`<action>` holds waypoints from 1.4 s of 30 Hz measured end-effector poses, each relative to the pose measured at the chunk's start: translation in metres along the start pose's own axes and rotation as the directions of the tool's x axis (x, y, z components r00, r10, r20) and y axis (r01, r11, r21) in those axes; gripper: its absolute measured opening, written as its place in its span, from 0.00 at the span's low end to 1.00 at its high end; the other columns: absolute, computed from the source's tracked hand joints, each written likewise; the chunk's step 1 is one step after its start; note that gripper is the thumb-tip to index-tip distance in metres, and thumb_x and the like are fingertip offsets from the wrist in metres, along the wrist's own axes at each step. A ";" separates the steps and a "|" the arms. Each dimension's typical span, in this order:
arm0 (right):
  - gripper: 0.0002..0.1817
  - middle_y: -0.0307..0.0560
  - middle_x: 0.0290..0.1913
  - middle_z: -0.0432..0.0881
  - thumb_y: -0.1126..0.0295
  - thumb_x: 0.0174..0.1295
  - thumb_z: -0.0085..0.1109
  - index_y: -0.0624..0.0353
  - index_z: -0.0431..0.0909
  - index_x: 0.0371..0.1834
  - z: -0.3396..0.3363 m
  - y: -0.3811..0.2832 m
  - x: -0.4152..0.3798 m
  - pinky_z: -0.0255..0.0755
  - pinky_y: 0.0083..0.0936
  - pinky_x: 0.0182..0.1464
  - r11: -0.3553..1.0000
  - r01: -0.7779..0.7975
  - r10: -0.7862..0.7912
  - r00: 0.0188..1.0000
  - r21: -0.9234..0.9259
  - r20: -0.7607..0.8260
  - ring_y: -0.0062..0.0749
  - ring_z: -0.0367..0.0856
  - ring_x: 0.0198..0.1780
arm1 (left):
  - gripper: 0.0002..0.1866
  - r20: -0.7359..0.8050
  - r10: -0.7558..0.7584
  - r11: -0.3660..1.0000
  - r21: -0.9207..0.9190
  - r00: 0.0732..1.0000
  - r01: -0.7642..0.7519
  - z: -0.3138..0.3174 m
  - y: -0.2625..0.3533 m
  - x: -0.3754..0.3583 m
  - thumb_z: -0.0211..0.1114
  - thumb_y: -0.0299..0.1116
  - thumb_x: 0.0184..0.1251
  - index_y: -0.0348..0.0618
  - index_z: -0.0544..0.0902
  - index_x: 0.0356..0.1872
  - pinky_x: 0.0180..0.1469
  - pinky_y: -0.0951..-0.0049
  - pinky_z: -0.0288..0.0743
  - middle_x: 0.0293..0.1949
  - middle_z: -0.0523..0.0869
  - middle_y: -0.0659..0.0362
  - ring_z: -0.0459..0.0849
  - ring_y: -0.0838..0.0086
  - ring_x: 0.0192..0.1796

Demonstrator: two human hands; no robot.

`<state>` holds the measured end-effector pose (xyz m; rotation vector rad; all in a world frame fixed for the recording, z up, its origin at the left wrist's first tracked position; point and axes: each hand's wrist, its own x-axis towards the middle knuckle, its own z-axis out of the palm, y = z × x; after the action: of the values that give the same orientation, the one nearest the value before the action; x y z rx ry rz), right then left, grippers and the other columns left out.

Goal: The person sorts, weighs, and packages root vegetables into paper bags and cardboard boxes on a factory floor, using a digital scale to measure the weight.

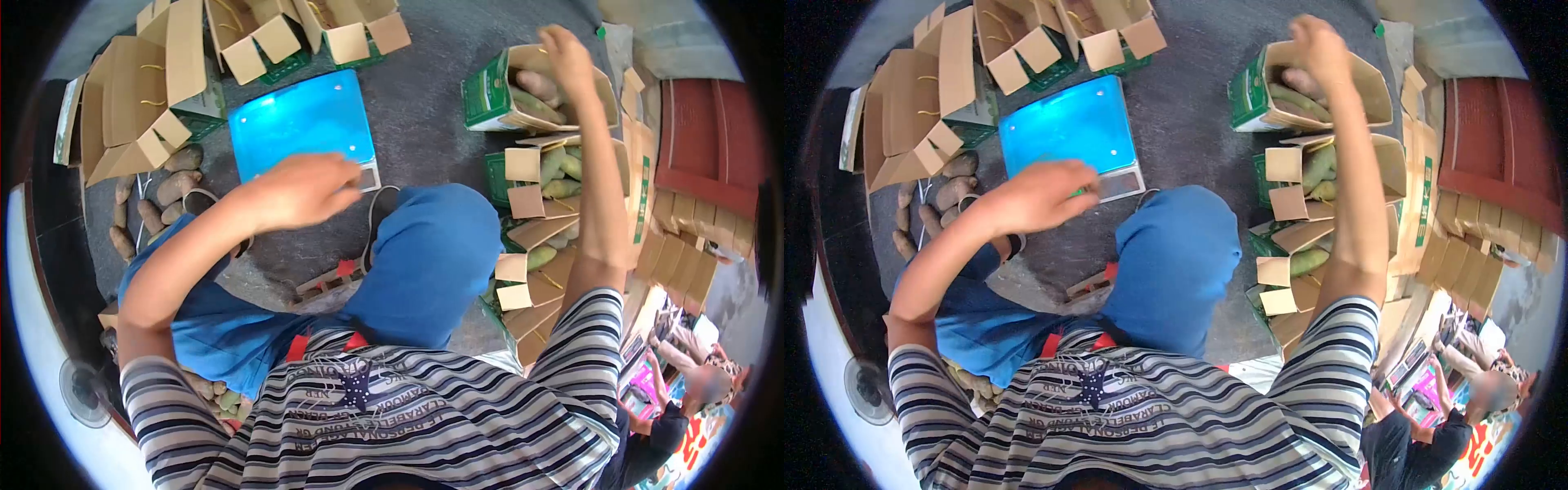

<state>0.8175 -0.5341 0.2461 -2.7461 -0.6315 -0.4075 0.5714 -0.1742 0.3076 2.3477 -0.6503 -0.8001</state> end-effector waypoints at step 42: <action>0.19 0.57 0.45 0.81 0.58 0.54 0.55 0.58 0.81 0.43 0.133 -0.127 0.054 0.73 0.37 0.50 0.969 -0.114 0.225 0.769 -0.219 0.598 0.47 0.80 0.49 | 0.11 -0.344 0.004 0.813 0.547 0.939 0.197 0.037 0.008 -0.118 0.61 0.32 0.46 0.39 0.77 0.32 0.41 0.68 0.69 0.33 0.77 0.54 0.77 0.66 0.37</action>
<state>0.8330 -0.3589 0.1699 -3.0608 -0.4883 0.5494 0.4616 -0.1225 0.3337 2.9972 -0.6960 -0.2327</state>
